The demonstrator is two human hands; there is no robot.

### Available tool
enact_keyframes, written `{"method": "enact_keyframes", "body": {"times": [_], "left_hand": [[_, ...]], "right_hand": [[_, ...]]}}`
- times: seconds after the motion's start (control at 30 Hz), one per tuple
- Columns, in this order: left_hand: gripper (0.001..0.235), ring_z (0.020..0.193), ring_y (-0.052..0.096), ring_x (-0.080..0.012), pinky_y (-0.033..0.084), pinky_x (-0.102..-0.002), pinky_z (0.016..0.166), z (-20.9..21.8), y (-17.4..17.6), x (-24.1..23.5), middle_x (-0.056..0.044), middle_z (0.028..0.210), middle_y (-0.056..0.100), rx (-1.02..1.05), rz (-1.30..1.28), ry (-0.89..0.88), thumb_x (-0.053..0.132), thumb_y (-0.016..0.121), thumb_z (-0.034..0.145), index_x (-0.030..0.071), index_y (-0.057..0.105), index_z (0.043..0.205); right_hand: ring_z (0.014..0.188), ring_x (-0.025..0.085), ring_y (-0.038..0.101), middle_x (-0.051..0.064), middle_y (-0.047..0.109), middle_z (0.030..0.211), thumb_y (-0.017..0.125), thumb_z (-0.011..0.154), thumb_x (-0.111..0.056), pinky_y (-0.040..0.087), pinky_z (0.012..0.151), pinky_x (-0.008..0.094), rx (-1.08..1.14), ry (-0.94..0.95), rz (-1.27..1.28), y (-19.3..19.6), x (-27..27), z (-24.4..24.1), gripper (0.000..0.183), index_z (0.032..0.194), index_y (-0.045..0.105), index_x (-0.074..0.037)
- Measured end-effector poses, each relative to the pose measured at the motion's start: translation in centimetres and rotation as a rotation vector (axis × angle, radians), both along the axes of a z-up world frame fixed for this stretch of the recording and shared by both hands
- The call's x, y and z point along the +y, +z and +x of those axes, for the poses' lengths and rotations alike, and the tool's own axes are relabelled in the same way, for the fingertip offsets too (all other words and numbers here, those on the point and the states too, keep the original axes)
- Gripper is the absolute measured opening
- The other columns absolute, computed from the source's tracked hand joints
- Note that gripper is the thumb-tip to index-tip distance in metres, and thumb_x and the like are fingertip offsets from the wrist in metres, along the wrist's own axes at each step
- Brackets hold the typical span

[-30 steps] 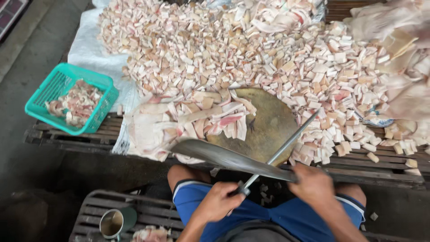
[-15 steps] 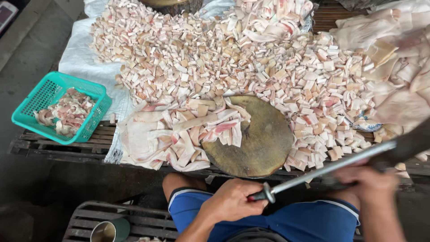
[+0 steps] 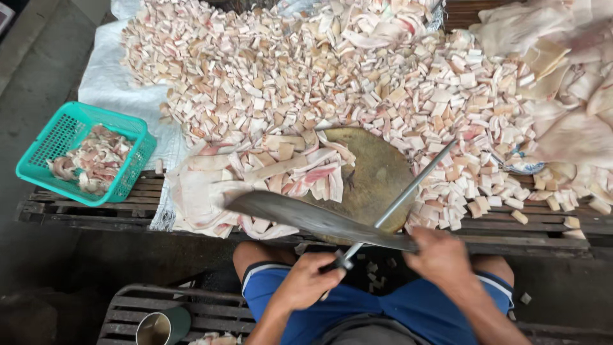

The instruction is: The person is using a knife to dice pieces of processed animal skin on a wooden board.

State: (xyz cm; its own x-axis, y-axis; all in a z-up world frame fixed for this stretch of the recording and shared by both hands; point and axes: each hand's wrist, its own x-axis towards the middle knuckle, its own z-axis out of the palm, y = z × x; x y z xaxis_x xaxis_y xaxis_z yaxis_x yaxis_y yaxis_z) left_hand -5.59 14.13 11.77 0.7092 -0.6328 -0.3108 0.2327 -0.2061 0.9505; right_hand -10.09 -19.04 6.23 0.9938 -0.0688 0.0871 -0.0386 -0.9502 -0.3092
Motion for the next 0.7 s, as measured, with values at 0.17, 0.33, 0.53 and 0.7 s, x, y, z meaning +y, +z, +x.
{"method": "enact_keyframes", "body": {"times": [0.17, 0.33, 0.53, 0.7], "left_hand": [[0.014, 0.046, 0.056, -0.0095, 0.045, -0.029, 0.044, 0.7, 2.8, 6.0, -0.001, 0.056, 0.059, -0.045, 0.185, -0.004, 0.015, 0.071, 0.090, 0.002, 0.069, 0.087], [0.016, 0.050, 0.044, -0.0175, 0.039, -0.035, 0.049, 3.4, 3.2, 1.1, -0.011, 0.060, 0.049, -0.480, 0.017, -0.125, 0.014, 0.075, 0.088, 0.000, 0.066, 0.086], [0.024, 0.055, 0.046, -0.0183, 0.041, -0.036, 0.052, 7.0, 3.9, -1.9, -0.011, 0.062, 0.049, -0.524, 0.023, -0.173, 0.020, 0.075, 0.088, 0.001, 0.061, 0.084], [0.031, 0.056, 0.060, -0.0166, 0.051, -0.037, 0.057, 15.9, -0.2, 3.7, -0.011, 0.065, 0.065, -0.501, 0.438, 0.231, 0.031, 0.072, 0.083, 0.006, 0.073, 0.099]], "right_hand": [[0.091, 0.038, 0.076, 0.022, 0.079, 0.095, 0.076, 0.082, -0.043, 0.060, 0.084, 0.046, 0.223, -0.609, -0.007, -1.4, -11.2, -4.0, 0.053, 0.130, 0.071, -0.020], [0.060, 0.029, 0.057, 0.020, 0.061, 0.071, 0.067, 0.085, 0.001, 0.048, 0.064, 0.047, -0.314, -0.426, 1.169, -1.8, -15.0, -2.9, 0.013, 0.091, 0.055, 0.002], [0.076, 0.024, 0.067, 0.009, 0.066, 0.078, 0.067, 0.078, 0.005, 0.057, 0.072, 0.038, -0.418, -0.200, 1.152, 3.8, -3.9, 3.5, 0.013, 0.081, 0.058, -0.003], [0.056, 0.011, 0.054, 0.001, 0.058, 0.060, 0.076, 0.063, -0.003, 0.047, 0.050, 0.029, 0.354, -0.083, 0.978, -7.9, 2.6, -2.9, 0.017, 0.073, 0.062, -0.006]]}}
